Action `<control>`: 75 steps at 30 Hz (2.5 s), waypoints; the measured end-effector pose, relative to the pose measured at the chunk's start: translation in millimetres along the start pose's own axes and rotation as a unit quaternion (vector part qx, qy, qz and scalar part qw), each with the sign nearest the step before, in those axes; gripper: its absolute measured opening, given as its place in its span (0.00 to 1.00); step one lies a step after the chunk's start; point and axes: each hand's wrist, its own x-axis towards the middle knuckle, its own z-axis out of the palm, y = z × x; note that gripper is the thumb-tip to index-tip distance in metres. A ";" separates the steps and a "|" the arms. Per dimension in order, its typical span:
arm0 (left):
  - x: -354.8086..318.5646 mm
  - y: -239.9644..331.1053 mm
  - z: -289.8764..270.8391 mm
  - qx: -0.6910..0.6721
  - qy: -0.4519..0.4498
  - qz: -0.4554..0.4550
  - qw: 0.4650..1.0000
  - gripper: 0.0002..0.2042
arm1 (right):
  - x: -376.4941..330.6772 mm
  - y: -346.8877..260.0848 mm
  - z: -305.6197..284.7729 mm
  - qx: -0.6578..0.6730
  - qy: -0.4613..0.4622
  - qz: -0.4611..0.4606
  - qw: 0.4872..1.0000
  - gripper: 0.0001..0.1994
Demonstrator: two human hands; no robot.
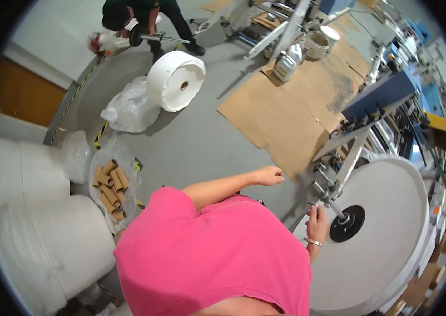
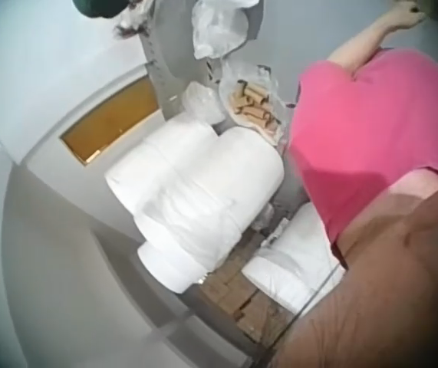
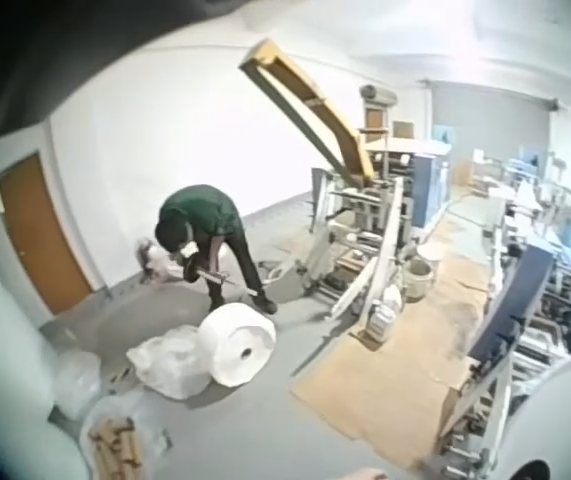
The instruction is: Mounting a large roll of white paper onto an industrial processing machine and preparing the feed.
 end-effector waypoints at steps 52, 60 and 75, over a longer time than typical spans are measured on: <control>-31.7 11.6 -51.8 0.018 0.060 -0.103 0.993 0.41 | 19.4 -25.9 2.6 -0.215 -0.230 -0.225 0.922 0.11; 8.0 38.4 -191.2 -0.215 0.338 -0.176 0.899 0.46 | 23.2 -21.8 -0.7 -0.173 -0.236 -0.212 0.932 0.11; -9.0 8.3 -159.3 -0.195 0.362 -0.150 0.899 0.36 | 23.3 -38.5 1.1 -0.225 -0.242 -0.256 0.908 0.11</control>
